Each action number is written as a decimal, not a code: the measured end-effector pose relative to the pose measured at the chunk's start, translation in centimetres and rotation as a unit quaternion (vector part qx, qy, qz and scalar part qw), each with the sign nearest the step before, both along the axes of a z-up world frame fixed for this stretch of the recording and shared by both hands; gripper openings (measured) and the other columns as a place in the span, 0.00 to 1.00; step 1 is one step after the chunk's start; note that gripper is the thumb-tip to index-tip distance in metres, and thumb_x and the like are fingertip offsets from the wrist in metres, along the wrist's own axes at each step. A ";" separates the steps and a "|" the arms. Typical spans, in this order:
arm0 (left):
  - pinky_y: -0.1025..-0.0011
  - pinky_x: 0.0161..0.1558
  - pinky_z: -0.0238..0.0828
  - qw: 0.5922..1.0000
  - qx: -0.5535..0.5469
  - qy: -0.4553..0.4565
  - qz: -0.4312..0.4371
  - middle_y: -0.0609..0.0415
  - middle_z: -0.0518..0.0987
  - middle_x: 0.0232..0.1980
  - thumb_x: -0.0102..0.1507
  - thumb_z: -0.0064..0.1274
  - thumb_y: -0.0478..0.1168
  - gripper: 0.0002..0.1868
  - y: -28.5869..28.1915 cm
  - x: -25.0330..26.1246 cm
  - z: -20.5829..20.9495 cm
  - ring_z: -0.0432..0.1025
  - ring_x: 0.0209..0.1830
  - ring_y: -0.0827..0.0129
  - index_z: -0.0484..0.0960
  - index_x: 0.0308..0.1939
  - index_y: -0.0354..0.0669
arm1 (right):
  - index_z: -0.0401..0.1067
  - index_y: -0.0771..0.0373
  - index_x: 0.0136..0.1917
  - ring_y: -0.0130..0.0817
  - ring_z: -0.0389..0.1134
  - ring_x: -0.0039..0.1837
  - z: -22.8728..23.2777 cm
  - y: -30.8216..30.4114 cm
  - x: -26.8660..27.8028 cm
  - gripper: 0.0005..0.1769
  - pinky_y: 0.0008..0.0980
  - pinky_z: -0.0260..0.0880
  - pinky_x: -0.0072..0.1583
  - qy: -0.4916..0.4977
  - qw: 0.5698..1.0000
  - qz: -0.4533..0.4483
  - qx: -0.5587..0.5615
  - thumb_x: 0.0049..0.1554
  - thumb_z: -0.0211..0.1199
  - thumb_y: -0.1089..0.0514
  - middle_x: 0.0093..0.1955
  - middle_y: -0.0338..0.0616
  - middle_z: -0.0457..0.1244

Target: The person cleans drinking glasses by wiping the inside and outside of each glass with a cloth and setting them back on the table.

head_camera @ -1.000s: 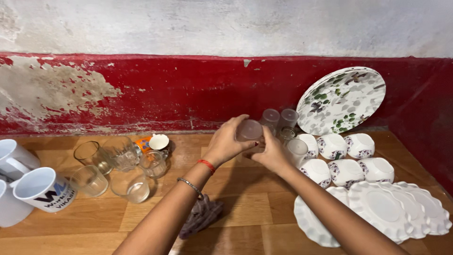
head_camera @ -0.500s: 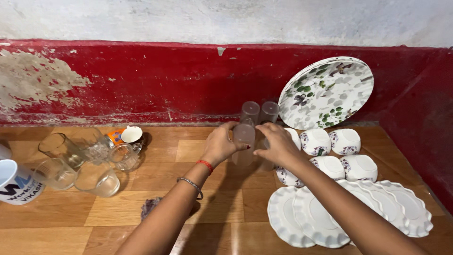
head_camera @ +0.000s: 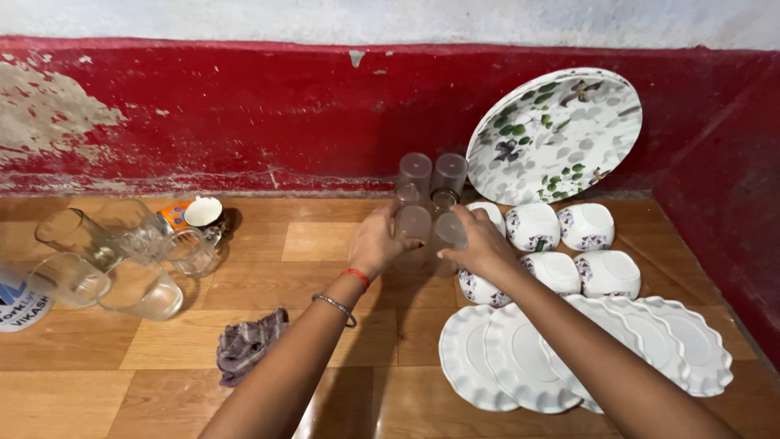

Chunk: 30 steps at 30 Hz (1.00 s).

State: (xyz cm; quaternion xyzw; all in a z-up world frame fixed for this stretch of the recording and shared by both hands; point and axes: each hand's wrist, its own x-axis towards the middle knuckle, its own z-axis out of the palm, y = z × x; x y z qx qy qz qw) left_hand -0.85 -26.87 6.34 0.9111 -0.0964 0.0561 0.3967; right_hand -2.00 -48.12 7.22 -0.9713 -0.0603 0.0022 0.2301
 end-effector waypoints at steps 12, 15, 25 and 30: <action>0.59 0.55 0.72 0.999 -0.003 0.036 -0.003 0.46 0.80 0.58 0.47 0.71 0.51 0.48 0.0 0.6 -1.6 0.75 0.56 0.53 0.65 0.68 0.46 | 0.55 0.54 0.77 0.51 0.57 0.73 -2.9 -2.3 1.8 0.52 0.40 0.61 0.69 -0.053 0.989 0.130 0.050 0.44 0.76 0.59 0.74 0.55 0.53; 0.56 0.55 0.71 0.999 0.024 0.032 0.007 0.44 0.80 0.56 0.49 0.71 0.52 0.46 -0.3 0.4 -1.5 0.75 0.57 0.52 0.64 0.66 0.46 | 0.53 0.53 0.79 0.50 0.57 0.75 -2.6 -2.1 1.6 0.52 0.40 0.61 0.71 -0.036 0.987 0.141 0.064 0.45 0.74 0.59 0.76 0.54 0.52; 0.56 0.54 0.72 0.996 0.026 0.085 0.023 0.43 0.82 0.52 0.49 0.70 0.49 0.41 -0.9 -0.2 -1.8 0.76 0.55 0.50 0.68 0.63 0.48 | 0.48 0.62 0.76 0.59 0.58 0.73 -4.0 -1.4 0.5 0.54 0.47 0.62 0.69 -0.088 0.991 0.062 0.077 0.46 0.77 0.52 0.72 0.65 0.55; 0.56 0.57 0.70 0.998 0.004 0.060 0.030 0.42 0.80 0.55 0.49 0.72 0.45 0.41 -0.8 -0.4 -2.2 0.74 0.57 0.49 0.67 0.62 0.46 | 0.50 0.59 0.77 0.56 0.58 0.74 -4.9 -2.0 0.8 0.52 0.46 0.62 0.69 -0.096 0.985 0.086 0.116 0.46 0.76 0.54 0.72 0.61 0.57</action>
